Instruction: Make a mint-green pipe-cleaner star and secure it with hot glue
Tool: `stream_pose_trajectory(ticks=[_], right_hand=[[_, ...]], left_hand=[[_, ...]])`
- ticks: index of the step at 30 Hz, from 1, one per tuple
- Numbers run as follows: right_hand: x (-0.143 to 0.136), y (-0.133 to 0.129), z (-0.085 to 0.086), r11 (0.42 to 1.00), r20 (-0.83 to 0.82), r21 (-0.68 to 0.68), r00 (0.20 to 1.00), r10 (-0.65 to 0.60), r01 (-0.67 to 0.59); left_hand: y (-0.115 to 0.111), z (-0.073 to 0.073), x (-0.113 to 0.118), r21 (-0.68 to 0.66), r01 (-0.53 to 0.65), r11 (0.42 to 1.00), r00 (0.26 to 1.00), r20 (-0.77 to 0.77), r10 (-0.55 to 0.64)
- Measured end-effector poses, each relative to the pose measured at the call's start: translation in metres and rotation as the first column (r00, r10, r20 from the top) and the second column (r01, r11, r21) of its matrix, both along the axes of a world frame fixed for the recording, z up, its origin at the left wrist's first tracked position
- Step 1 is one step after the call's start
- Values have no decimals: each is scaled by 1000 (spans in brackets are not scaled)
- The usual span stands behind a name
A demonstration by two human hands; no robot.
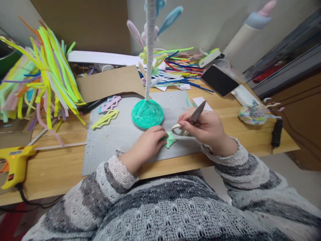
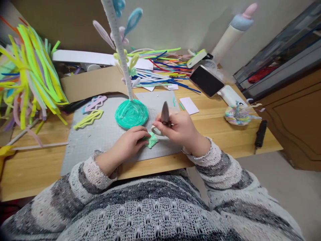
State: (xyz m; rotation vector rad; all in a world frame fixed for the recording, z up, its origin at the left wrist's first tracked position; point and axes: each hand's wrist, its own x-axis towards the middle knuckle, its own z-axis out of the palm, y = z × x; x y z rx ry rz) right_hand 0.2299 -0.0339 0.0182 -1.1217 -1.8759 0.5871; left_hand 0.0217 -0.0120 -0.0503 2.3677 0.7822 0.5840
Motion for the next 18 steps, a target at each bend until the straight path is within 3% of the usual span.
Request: stream_pose_trajectory(ticks=[4,8,13,18], right_hand=[[1,8,-11,992,67,68,993,99,-103],[1,11,-24,988,128,24,981,148,-153],[2,9,-21,997,63,56,997,45,-48],[2,10,-21,993,135,-23,984,120,-118]], left_hand=[[1,-1,0,1,1,1000,1000,14,-1],[1,0,0,-37,-14,999,1000,28,15],[1,0,0,-63,-30,998,999,15,31],[1,0,0,-80,-29,996,999,20,31]])
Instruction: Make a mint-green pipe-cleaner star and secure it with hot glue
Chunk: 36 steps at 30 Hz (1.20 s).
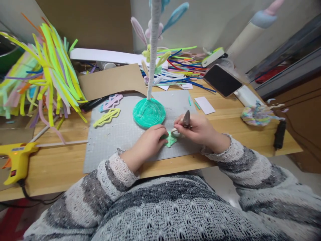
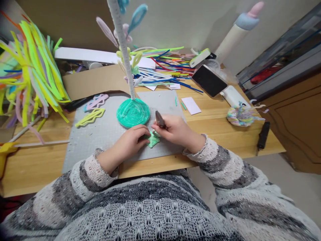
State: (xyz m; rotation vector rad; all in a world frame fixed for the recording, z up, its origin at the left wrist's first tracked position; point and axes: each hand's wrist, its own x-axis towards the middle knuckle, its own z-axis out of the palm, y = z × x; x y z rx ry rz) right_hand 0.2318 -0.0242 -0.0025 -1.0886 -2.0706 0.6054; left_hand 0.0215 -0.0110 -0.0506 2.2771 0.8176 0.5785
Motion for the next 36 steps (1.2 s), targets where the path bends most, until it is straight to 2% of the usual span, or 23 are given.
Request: stream_pose_trajectory(ticks=[3,7,11,15,18,20,23,27,28,31,33,35,36], right_hand=[[0,0,1,997,-58,29,996,-64,65],[0,0,1,1000,-10,23,1000,10,-10],[0,0,0,994,-100,53,991,-88,94],[-1,1,-4,998,-59,38,997,-42,44],[-3,-1,-5,993,-129,23,986,-110,114],[-5,-4,-5,991,-152,-8,979,-137,137],[0,1,-5,983,-66,-106,985,-158,151],[28,34,-10,901,-60,-283,931,-359,329],[36,45,-12,884,-58,-292,916,-398,365],[52,69,-14,856,164,-151,867,-471,494],[52,73,-10,847,275,36,809,-519,531],[42,68,-2,840,261,174,799,-542,514],[35,63,2,858,239,171,825,-512,484]], left_hand=[[0,0,0,3,-5,1000,1000,-6,5],[1,0,0,0,1,1000,1000,4,-1],[1,0,0,-4,-2,1000,1000,4,2],[1,1,0,-9,2,1000,1000,10,-2],[1,1,0,-8,-4,1000,1000,-1,4],[1,2,0,-11,-7,1000,1000,-4,7],[0,4,0,-20,-4,1000,1000,-11,4],[-3,9,0,-4,-16,1000,999,-41,16],[-5,10,1,18,-26,1000,998,-51,27],[-10,13,1,113,-50,992,989,-131,64],[-12,14,2,150,-34,988,978,-200,64],[-14,14,2,147,-23,989,973,-224,56],[-14,14,2,142,-22,990,974,-220,54]])
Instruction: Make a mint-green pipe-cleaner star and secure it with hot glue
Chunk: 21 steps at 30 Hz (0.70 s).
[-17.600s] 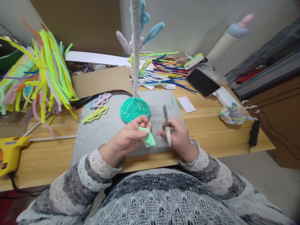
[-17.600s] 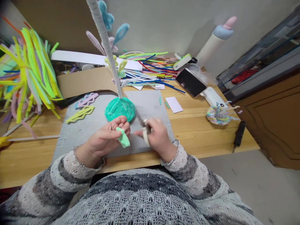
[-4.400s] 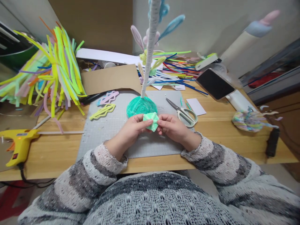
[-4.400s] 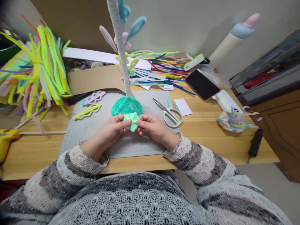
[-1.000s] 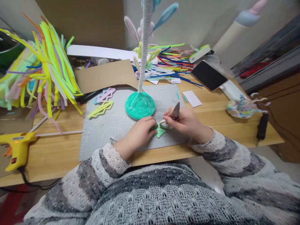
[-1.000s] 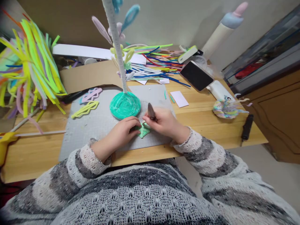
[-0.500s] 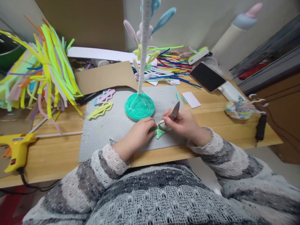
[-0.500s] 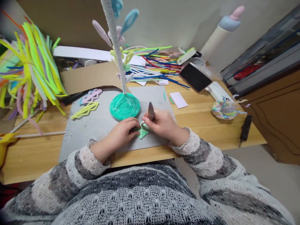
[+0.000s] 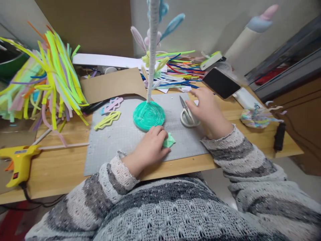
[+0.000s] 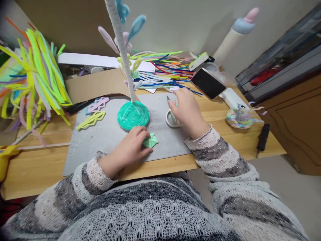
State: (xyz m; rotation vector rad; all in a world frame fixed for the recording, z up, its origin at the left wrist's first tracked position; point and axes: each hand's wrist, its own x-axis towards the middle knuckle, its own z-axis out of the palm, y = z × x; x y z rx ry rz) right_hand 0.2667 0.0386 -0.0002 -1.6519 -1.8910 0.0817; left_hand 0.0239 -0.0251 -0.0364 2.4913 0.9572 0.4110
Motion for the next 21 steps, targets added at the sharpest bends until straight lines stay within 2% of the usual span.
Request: stream_pose_trajectory(ticks=[2,3,5,7,9,11,14,16,19,21], right_hand=[[-15,-11,7,976,-108,-163,986,127,-144],[-21,-16,9,932,-155,-286,971,183,-222],[-31,-25,10,791,-207,-499,935,287,-353],[-37,-30,7,653,-256,-629,906,338,-422],[-40,-34,1,577,-304,-681,891,336,-450],[-43,-37,-4,582,-300,-675,890,344,-453],[-50,-43,-13,660,-194,-622,899,392,-422],[-53,-47,-18,694,-172,-592,906,388,-410],[-55,-49,-24,684,-323,-549,877,356,-480],[-53,-46,-25,715,-425,-491,853,303,-498]], left_hand=[[-1,-1,0,-1,2,1000,1000,14,-2],[-1,-1,0,5,8,1000,1000,17,-8],[0,-1,0,24,19,1000,999,28,-20],[1,0,-1,39,10,999,998,69,-13],[3,0,-2,45,-19,999,992,124,14],[5,0,-3,45,-45,998,990,135,39],[4,-1,-4,61,-97,993,994,55,93],[3,-2,-4,102,-181,978,983,8,181],[1,-1,-5,157,-275,948,959,-24,282],[1,1,-6,158,-283,946,955,-48,293]])
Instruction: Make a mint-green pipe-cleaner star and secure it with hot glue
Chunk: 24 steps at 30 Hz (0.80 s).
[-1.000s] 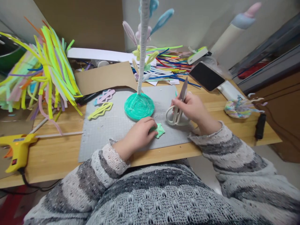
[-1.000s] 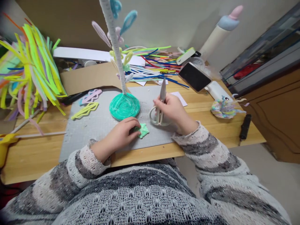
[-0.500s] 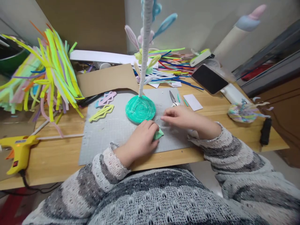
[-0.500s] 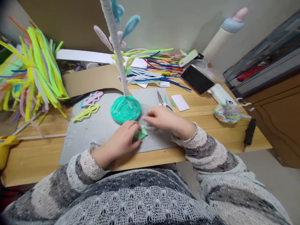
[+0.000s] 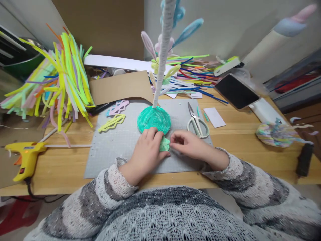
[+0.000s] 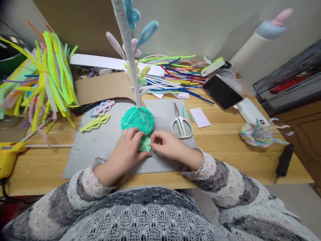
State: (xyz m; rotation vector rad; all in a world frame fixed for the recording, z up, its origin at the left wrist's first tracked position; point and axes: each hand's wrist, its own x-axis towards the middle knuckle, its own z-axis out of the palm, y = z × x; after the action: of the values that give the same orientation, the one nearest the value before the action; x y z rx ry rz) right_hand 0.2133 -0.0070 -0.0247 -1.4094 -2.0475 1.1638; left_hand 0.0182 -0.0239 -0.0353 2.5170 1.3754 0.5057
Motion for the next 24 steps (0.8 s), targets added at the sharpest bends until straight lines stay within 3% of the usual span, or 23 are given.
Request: stream_pose_trajectory(ticks=[2,4,6,7,8,10,11,13,16,18,21,24], right_hand=[[3,6,1,995,-75,-5,992,-99,99],[6,13,1,979,-164,-169,976,-144,116],[7,18,-1,921,-300,-384,933,-199,73],[8,20,-2,907,-351,-411,901,-254,95],[7,20,-4,916,-376,-367,874,-307,164],[7,19,-7,936,-352,-135,867,-352,325],[6,16,-7,944,-298,-15,900,-319,330],[3,10,-7,976,-118,139,981,-152,168],[-4,-1,-3,968,126,231,990,69,-97],[-9,-6,-2,960,172,248,981,91,-132],[-13,-8,-2,982,85,163,993,81,-94],[-14,-9,-4,997,-217,-45,975,49,-60]], left_hand=[[0,3,-1,-24,3,1000,1000,-11,-3],[1,7,-2,-44,6,999,1000,-18,-7],[2,10,-4,-39,11,999,999,-50,-13],[3,12,-5,-24,10,1000,997,-76,-12],[3,13,-6,-3,7,1000,994,-104,-8],[4,14,-8,43,2,999,987,-161,4],[4,15,-9,63,1,998,982,-188,10],[4,15,-10,94,-3,996,973,-231,25],[2,14,-10,101,-4,995,966,-256,30],[0,13,-9,73,-11,997,969,-247,29],[-1,14,-8,-13,-34,999,981,-192,30],[0,16,-8,-124,-28,992,999,-49,22]])
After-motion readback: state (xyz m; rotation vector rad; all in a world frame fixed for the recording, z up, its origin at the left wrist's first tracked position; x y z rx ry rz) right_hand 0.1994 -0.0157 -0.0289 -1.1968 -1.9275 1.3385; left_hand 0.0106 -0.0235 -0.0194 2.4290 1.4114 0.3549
